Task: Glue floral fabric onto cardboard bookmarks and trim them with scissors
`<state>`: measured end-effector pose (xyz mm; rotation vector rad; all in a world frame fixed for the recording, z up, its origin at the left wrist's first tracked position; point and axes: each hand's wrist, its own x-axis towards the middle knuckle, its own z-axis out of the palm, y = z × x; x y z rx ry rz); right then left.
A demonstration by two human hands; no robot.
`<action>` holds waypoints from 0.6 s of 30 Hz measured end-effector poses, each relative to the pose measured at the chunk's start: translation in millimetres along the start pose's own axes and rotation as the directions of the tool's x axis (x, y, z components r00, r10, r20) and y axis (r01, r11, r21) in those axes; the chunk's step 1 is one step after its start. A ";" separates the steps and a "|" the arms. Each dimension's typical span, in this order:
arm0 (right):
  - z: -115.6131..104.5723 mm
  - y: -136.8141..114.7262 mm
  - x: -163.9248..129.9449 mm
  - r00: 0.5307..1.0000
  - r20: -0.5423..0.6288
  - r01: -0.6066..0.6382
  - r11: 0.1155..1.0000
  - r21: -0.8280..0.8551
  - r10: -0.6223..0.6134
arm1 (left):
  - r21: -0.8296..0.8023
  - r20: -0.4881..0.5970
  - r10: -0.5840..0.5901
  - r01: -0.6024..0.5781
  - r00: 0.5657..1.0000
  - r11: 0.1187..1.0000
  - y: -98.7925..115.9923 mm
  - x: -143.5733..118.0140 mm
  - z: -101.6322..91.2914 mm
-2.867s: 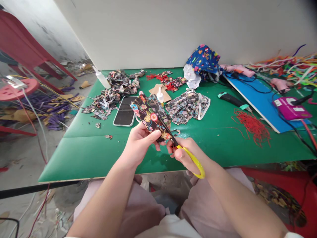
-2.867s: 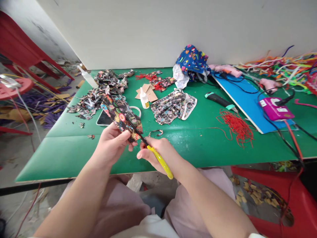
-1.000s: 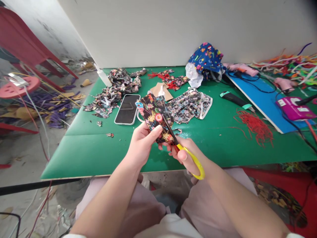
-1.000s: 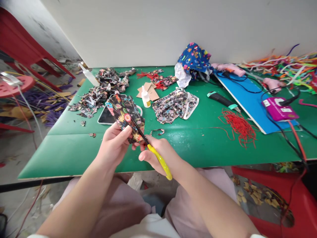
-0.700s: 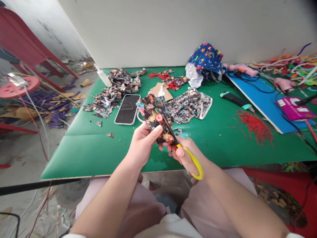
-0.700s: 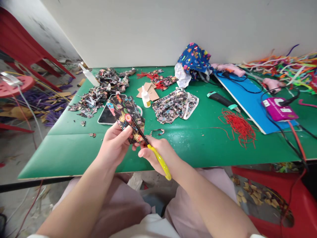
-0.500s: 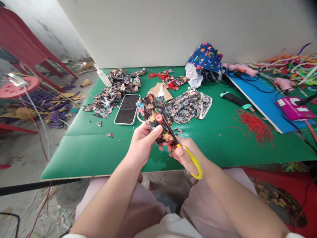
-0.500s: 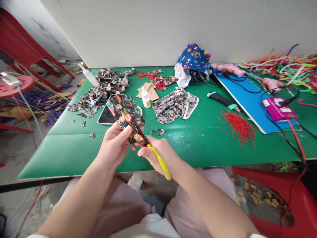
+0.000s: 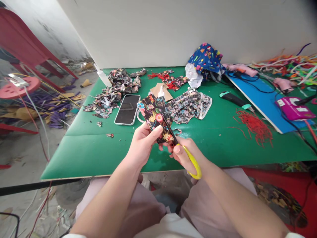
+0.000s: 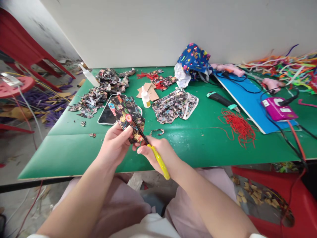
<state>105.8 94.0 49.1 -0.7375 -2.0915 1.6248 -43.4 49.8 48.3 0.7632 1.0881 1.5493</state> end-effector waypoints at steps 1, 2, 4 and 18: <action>0.1 0.3 0.0 1.000 0.000 -0.004 1.000 -0.003 0.004 | 0.005 0.002 -0.002 0.002 1.000 1.000 -0.1 0.1 -0.5; 0.2 0.5 -0.1 1.000 -0.002 -0.010 1.000 -0.011 0.010 | 0.012 0.004 -0.001 0.001 1.000 1.000 -0.3 0.3 -1.2; 0.4 0.6 -0.4 0.999 -0.023 -0.031 0.999 -0.032 0.030 | 0.029 0.016 0.014 -0.014 1.000 0.999 -0.5 1.2 -3.0; -2.1 3.9 0.1 0.995 0.081 -0.057 0.998 0.038 0.054 | -0.075 -0.178 0.152 -0.167 0.972 0.983 3.2 5.8 0.4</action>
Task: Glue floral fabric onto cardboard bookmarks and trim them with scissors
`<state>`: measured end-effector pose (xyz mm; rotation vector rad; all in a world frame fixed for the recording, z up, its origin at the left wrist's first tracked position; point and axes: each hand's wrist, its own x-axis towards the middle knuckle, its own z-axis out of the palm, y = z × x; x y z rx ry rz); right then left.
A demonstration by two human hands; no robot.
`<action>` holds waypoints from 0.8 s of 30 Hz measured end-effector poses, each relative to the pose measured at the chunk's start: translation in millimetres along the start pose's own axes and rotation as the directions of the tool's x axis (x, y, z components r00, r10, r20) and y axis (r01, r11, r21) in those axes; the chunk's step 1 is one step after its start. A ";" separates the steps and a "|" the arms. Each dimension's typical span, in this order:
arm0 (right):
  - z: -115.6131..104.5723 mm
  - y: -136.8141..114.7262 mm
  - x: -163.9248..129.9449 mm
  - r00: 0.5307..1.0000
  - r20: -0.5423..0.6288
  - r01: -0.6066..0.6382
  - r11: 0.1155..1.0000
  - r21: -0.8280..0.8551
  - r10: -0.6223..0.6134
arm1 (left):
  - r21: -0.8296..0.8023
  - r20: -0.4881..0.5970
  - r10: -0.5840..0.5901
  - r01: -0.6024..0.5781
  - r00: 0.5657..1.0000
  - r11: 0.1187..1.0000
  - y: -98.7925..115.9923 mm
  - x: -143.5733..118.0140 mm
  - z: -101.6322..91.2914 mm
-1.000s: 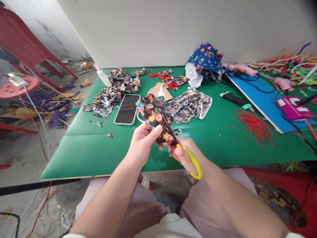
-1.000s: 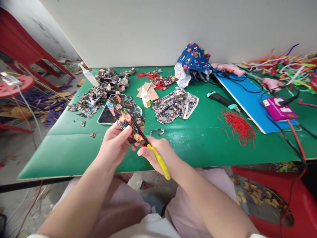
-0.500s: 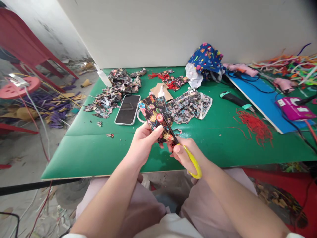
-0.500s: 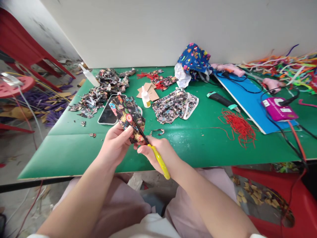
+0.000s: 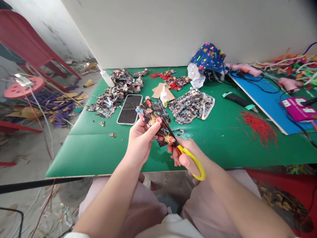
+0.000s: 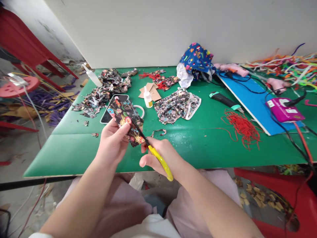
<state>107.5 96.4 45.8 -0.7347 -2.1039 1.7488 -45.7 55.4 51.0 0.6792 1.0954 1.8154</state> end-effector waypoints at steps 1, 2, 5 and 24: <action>-0.3 1.8 0.2 1.000 0.009 0.005 1.000 0.019 -0.005 | 0.001 0.001 0.000 0.000 1.000 1.000 0.6 -0.2 -0.1; -0.4 3.4 0.4 1.000 0.015 0.009 0.999 0.034 -0.009 | 0.006 0.000 0.000 0.000 1.000 1.000 1.1 -0.4 -0.2; -0.7 6.4 1.0 1.000 0.020 0.001 0.999 0.045 -0.001 | 0.030 -0.001 -0.010 0.011 1.000 0.999 1.4 -0.8 -0.5; 2.6 -4.1 -1.8 0.998 -0.052 0.019 0.999 -0.029 -0.021 | 0.050 0.068 -0.063 0.059 0.996 0.997 -3.1 -3.2 -1.9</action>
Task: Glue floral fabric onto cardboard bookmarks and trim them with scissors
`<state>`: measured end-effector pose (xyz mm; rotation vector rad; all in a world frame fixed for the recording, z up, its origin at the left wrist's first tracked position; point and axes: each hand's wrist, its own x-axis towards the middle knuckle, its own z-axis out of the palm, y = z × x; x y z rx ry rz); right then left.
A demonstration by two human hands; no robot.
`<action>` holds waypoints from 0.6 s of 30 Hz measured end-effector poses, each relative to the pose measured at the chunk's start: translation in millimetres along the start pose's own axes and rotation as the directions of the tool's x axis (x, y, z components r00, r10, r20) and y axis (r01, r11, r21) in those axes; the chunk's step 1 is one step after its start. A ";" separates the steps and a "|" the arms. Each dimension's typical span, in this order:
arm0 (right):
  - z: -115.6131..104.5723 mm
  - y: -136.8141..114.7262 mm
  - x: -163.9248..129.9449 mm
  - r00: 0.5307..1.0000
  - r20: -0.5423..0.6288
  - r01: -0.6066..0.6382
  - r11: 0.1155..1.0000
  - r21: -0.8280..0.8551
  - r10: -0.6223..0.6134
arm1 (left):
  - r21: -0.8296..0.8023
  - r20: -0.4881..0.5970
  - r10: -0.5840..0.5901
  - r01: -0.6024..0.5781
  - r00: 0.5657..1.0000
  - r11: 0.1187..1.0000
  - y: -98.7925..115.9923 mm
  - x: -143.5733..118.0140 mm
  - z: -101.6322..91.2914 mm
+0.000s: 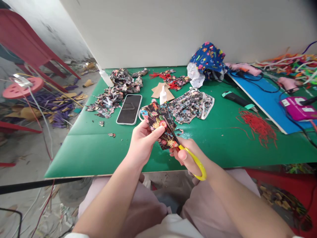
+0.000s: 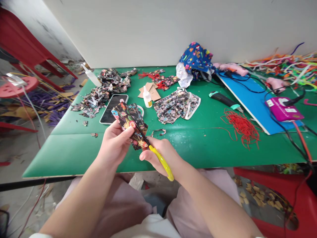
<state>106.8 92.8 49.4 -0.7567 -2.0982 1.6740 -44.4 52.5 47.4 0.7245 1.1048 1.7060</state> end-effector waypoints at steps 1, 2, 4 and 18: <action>0.1 0.1 -0.1 1.000 -0.001 -0.001 1.000 -0.003 0.001 | -0.003 0.002 0.002 -0.002 1.000 1.000 0.0 0.0 -0.1; 0.3 0.2 -0.2 1.000 -0.003 -0.001 1.000 -0.006 0.001 | -0.006 0.005 0.004 -0.004 1.000 1.000 0.0 0.0 -0.3; 0.6 0.4 -0.5 1.000 -0.015 -0.004 1.000 -0.011 0.004 | -0.014 0.016 0.008 -0.008 1.000 1.000 -0.1 0.0 -0.6; 0.9 0.1 -1.2 0.999 -0.038 -0.029 0.999 -0.035 0.028 | -0.031 0.013 -0.007 0.007 1.000 1.000 -0.2 0.4 -0.2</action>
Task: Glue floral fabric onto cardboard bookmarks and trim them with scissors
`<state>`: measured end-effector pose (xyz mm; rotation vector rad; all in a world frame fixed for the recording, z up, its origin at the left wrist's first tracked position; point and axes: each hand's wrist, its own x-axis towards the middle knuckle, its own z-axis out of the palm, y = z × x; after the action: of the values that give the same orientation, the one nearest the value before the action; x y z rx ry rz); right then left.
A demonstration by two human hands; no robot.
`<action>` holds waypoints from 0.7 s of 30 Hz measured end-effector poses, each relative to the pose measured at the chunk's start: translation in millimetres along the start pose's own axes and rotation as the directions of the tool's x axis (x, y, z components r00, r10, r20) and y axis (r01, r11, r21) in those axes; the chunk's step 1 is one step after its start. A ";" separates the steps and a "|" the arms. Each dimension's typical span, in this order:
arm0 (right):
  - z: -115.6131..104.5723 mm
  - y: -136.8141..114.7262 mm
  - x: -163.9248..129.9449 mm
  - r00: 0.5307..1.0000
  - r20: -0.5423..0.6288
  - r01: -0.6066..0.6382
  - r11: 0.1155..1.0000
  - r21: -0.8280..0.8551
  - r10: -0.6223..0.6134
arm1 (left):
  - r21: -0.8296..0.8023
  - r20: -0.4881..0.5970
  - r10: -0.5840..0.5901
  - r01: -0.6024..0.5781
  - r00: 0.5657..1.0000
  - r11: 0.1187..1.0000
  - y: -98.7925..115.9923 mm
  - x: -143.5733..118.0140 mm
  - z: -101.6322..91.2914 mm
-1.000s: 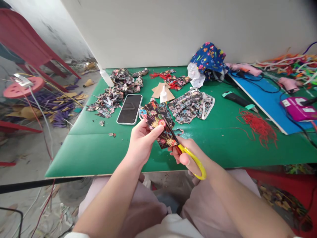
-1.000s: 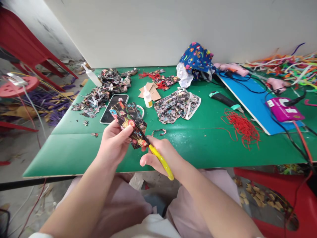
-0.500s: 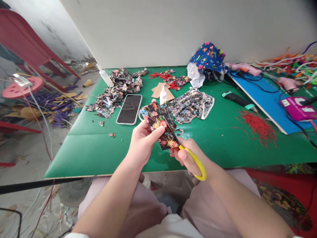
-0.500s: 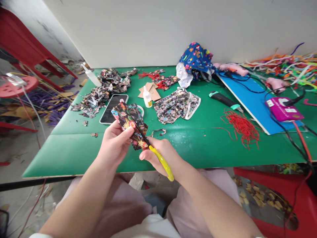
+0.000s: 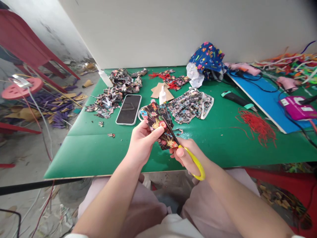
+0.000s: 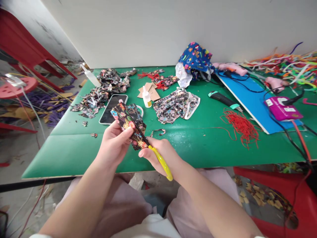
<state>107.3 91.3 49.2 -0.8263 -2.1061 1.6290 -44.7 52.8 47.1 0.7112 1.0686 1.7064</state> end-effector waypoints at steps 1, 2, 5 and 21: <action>0.1 -0.3 -0.1 1.000 -0.003 0.001 1.000 0.000 -0.001 | 0.001 0.000 -0.001 0.001 1.000 1.000 0.0 0.1 -0.1; 0.3 -0.5 -0.1 1.000 -0.008 0.001 1.000 -0.002 -0.001 | 0.002 0.001 -0.003 0.003 1.000 1.000 -0.1 0.2 -0.2; 0.9 -1.3 -0.2 1.000 -0.018 -0.013 1.000 -0.007 0.013 | 0.003 0.010 -0.003 0.003 1.000 1.000 -0.7 0.2 -0.7; 1.7 -2.2 0.4 0.997 -0.065 -0.031 0.999 -0.018 0.029 | 0.013 0.028 -0.052 0.052 0.998 0.999 -1.1 1.1 -1.6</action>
<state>105.4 89.9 50.9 -0.9085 -2.0774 1.5781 -45.9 53.5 45.4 0.7078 1.0702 1.6418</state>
